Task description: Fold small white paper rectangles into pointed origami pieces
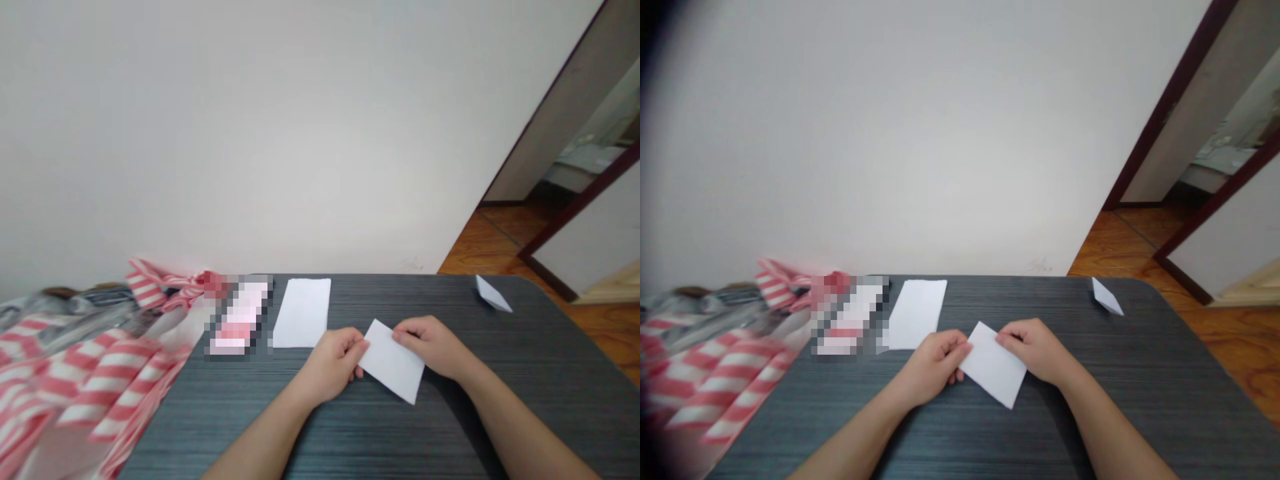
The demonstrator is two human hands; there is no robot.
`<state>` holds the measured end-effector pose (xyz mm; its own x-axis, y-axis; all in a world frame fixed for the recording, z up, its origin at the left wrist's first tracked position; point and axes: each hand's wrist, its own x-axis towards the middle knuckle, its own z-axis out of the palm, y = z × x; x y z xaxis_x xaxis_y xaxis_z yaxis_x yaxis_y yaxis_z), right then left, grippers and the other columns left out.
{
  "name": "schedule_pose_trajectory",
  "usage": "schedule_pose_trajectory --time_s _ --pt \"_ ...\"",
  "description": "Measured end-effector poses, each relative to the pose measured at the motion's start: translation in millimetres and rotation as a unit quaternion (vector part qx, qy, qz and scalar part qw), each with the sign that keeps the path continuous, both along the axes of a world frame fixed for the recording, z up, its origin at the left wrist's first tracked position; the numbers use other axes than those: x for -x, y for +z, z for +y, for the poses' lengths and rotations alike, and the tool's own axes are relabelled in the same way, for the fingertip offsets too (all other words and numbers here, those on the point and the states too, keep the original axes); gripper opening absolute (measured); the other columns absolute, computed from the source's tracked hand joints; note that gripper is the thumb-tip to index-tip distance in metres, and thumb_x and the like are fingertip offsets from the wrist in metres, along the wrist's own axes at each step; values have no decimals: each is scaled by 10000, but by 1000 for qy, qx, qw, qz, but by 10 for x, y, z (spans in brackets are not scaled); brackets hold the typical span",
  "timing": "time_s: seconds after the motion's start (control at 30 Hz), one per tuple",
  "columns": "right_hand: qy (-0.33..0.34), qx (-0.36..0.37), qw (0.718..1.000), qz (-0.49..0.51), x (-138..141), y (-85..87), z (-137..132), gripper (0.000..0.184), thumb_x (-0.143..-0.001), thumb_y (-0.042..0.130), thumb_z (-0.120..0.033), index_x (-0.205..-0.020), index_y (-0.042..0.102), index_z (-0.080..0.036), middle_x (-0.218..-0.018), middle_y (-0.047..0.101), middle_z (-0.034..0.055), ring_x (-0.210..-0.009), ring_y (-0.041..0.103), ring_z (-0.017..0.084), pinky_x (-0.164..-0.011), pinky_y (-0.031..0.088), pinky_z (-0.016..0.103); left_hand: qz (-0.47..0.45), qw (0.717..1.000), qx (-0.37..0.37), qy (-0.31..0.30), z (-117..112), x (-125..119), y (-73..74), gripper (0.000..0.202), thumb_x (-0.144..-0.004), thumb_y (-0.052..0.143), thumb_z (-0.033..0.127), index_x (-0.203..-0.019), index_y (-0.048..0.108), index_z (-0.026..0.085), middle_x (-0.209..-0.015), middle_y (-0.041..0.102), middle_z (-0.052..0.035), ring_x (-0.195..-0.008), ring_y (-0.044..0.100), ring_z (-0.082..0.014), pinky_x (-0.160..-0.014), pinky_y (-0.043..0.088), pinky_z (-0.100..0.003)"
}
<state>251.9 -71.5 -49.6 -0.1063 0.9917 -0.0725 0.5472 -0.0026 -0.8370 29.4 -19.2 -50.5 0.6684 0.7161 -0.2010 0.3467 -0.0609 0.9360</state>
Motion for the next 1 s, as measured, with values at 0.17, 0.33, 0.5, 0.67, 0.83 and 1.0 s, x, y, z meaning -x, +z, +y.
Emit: schedule_pose_trajectory --time_s 0.17,0.33,0.5,0.67,0.83,1.0 --pt "0 -1 1000 -11 6 14 7 288 -893 518 -297 -720 695 -149 -635 643 12 -565 525 128 -501 348 212 -3 1000 -1 2 0 2 -19 300 -902 456 418 -747 539 175 -566 580 22 -489 496 -104 -480 364 -196" --pt "5 -16 1000 -19 -31 22 9 292 -894 519 -304 -725 701 -149 -645 647 16 -584 537 135 -525 364 218 -16 1000 8 17 5 14 -74 289 -904 455 421 -773 537 177 -572 587 23 -473 487 -100 -464 357 -193" --pt "-7 -16 1000 -18 -36 -11 11 302 -894 517 -303 -695 681 -147 -627 633 15 -576 534 137 -516 359 217 -25 999 -4 22 3 8 -91 294 -905 463 417 -756 541 176 -572 595 16 -476 500 -99 -465 358 -192" --pt "-6 -43 999 -22 -45 -16 18 294 -889 528 -299 -683 671 -147 -624 630 13 -582 538 138 -527 361 219 -41 999 20 22 -8 -13 -67 289 -899 480 415 -774 563 168 -605 632 -8 -488 546 -109 -468 403 -197" --pt "-8 -58 998 -18 -71 -12 20 295 -886 537 -300 -670 666 -145 -627 631 13 -587 539 135 -538 365 221 -64 998 -1 13 -8 -14 -65 328 -907 465 428 -792 602 152 -624 641 -29 -519 583 -128 -473 428 -206" --pt "8 -47 999 -1 -36 -10 2 296 -887 534 -303 -681 677 -144 -621 633 13 -576 538 133 -525 364 218 -55 998 -16 39 -20 5 -51 377 -916 427 456 -920 637 143 -547 590 -4 -470 546 -133 -448 390 -215"
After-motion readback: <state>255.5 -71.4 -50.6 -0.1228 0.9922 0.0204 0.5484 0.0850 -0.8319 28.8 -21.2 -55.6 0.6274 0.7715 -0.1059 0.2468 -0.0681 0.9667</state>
